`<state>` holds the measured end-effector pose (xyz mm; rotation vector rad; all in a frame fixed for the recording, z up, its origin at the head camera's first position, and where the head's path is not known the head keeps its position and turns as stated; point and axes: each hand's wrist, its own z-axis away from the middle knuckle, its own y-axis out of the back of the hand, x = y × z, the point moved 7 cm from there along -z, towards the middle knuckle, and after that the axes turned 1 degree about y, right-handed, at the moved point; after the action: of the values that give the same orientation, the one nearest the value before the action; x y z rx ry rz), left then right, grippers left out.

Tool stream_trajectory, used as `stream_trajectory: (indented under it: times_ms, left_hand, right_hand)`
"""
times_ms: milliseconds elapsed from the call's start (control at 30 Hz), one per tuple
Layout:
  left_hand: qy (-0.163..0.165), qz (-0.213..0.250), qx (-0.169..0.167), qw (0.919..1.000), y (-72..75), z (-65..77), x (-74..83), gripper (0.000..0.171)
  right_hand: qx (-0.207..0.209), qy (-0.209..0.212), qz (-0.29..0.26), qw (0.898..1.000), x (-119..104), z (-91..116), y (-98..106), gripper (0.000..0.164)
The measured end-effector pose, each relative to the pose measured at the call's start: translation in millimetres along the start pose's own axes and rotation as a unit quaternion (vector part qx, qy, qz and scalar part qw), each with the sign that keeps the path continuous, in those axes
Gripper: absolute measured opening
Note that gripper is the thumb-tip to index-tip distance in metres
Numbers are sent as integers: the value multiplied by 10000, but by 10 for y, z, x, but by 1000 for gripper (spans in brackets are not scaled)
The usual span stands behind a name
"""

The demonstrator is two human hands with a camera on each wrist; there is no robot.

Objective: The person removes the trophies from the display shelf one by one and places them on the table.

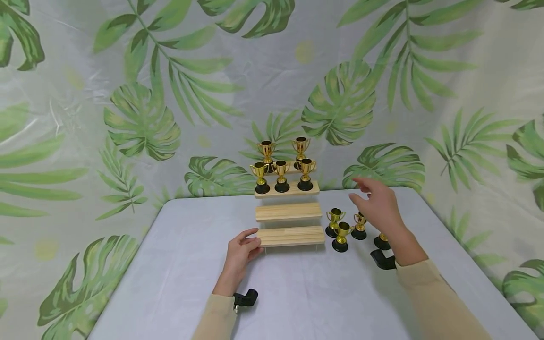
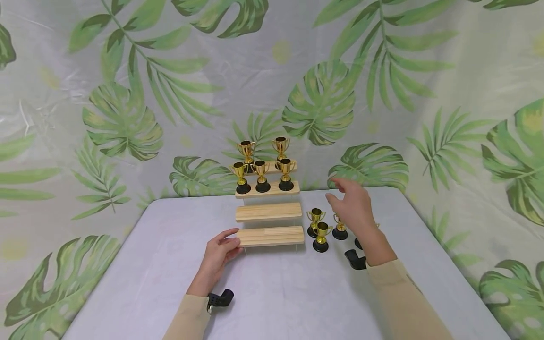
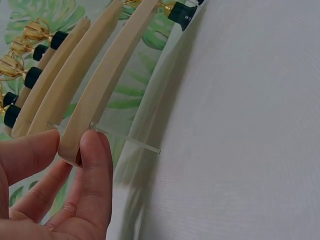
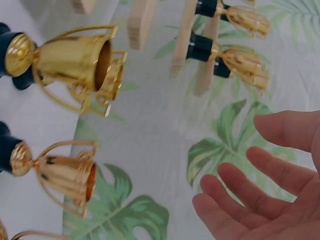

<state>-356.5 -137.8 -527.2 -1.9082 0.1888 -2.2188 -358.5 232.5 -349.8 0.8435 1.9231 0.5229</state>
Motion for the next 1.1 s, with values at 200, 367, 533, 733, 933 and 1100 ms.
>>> stream_trajectory:
  times_ms: [200,367,533,733,933,1100]
  left_hand:
    - [-89,-32,0,10000,6,-24,15,49]
    - [-161,-26,-107,9998,3,-41,11,49]
    - [-120,-44,-137,9998,6,-35,-4,48]
    - [-130,-85,-93,9998,11,-23,-11,47]
    - [-142,-53,-39,9999,25,-32,-24,47]
    - [-131,-37,-94,9999,20,-30,-13,48]
  right_hand:
    - [-78,131,-123,9998,-151,-123,-82,48]
    - [-149,178,-159,9996,-257,-233,-162,47]
    - [-245,219,-378,9987,-363,-344,-253,47]
    - [-305,231,-581,9976,-474,-512,-332,47]
    - [-213,293,-566,9977,-602,-687,-354,48]
    - [-204,286,-586,9977,-641,-803,-410,48]
